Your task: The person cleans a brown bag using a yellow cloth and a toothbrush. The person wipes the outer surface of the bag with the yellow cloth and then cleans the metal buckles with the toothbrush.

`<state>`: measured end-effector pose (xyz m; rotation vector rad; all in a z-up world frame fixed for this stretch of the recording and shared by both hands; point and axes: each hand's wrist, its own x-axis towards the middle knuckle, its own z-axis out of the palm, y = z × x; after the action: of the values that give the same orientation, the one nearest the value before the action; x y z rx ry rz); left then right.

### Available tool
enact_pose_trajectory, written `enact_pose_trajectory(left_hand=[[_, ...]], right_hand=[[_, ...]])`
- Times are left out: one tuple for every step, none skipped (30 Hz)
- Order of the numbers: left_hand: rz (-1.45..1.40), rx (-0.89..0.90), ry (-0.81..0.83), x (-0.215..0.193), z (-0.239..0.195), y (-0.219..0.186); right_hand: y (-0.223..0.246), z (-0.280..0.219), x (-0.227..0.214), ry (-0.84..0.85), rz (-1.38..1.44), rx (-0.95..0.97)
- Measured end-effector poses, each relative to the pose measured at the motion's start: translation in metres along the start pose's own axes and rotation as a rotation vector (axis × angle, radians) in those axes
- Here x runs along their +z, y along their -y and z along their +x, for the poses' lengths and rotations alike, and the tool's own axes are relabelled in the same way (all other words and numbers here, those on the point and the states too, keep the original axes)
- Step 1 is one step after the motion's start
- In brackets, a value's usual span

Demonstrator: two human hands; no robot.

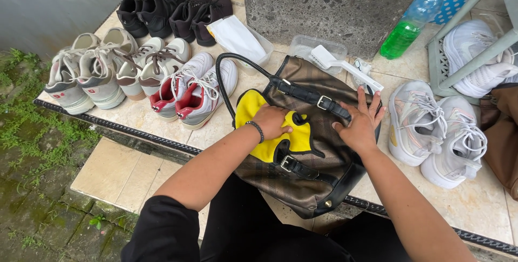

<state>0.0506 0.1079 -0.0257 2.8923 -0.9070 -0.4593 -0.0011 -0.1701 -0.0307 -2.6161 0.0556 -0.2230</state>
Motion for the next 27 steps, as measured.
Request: enact_pose_trajectory(left_hand=[[-0.002,-0.001,0.004,0.002,-0.003,-0.007],[-0.044,0.031,0.007,0.003,-0.006,-0.014],[-0.086,0.063,0.01,0.003,-0.009,-0.02],[-0.087,0.06,0.01,-0.002,-0.017,-0.032],[-0.14,0.084,0.005,-0.007,-0.025,-0.043],[-0.194,0.106,-0.002,-0.012,-0.033,-0.054],[-0.195,0.102,-0.003,-0.011,-0.032,-0.059],[-0.332,0.131,-0.044,-0.01,-0.032,-0.063],[-0.47,0.16,-0.087,-0.008,-0.032,-0.068],[-0.471,0.155,-0.087,-0.019,-0.046,-0.08],[-0.513,0.215,-0.096,-0.03,-0.059,-0.092],[-0.555,0.275,-0.108,-0.042,-0.072,-0.104],[-0.557,0.271,-0.112,-0.041,-0.076,-0.105],[-0.484,0.276,-0.158,-0.04,-0.08,-0.105],[-0.411,0.281,-0.203,-0.038,-0.084,-0.106],[-0.41,0.28,-0.204,-0.043,-0.088,-0.092],[-0.411,0.194,-0.255,-0.048,-0.092,-0.078],[-0.414,0.11,-0.299,-0.052,-0.096,-0.065],[-0.415,0.112,-0.296,-0.041,-0.09,-0.046],[-0.408,-0.036,-0.264,-0.031,-0.083,-0.026],[-0.399,-0.183,-0.232,-0.022,-0.078,-0.006],[-0.399,-0.184,-0.234,-0.014,-0.075,0.002],[-0.373,-0.259,-0.244,-0.007,-0.072,0.009],[-0.346,-0.334,-0.258,-0.002,-0.068,0.018],[-0.346,-0.334,-0.263,-0.012,-0.075,0.011],[-0.339,-0.371,-0.273,-0.024,-0.082,0.004],[-0.332,-0.409,-0.282,-0.034,-0.088,-0.004]], right_hand=[[-0.003,0.0,0.002,0.004,0.001,0.002],[-0.005,0.001,0.004,-0.004,0.018,-0.003],[-0.008,0.002,0.006,-0.012,0.035,-0.007],[-0.012,0.003,0.007,-0.01,0.036,-0.009],[-0.015,0.003,0.007,-0.002,0.035,-0.01],[-0.018,0.005,0.008,0.006,0.035,-0.013],[-0.021,0.006,0.008,0.009,0.036,-0.017],[-0.022,0.006,0.009,0.004,0.054,-0.019],[-0.024,0.007,0.011,-0.001,0.073,-0.02],[-0.026,0.007,0.012,0.003,0.074,-0.023],[-0.028,0.007,0.013,0.014,0.037,-0.03],[-0.03,0.009,0.012,0.024,-0.002,-0.039],[-0.009,0.002,-0.011,0.027,-0.003,-0.044],[0.013,-0.004,-0.035,0.024,0.221,0.022],[0.034,-0.01,-0.058,0.023,0.445,0.089],[0.037,-0.014,-0.059,0.022,0.447,0.086],[0.04,-0.018,-0.059,-0.088,0.558,0.027],[0.041,-0.024,-0.06,-0.199,0.666,-0.027],[0.043,-0.03,-0.055,-0.2,0.666,-0.022],[0.046,-0.035,-0.051,-0.084,0.675,0.026],[0.049,-0.04,-0.047,0.031,0.683,0.075],[0.043,-0.044,-0.037,0.031,0.682,0.073],[0.037,-0.048,-0.027,0.174,0.544,0.1],[0.031,-0.05,-0.017,0.31,0.404,0.125],[0.04,-0.055,-0.022,0.308,0.402,0.121],[0.048,-0.058,-0.027,0.283,0.471,0.043],[0.056,-0.062,-0.032,0.257,0.539,-0.035]])
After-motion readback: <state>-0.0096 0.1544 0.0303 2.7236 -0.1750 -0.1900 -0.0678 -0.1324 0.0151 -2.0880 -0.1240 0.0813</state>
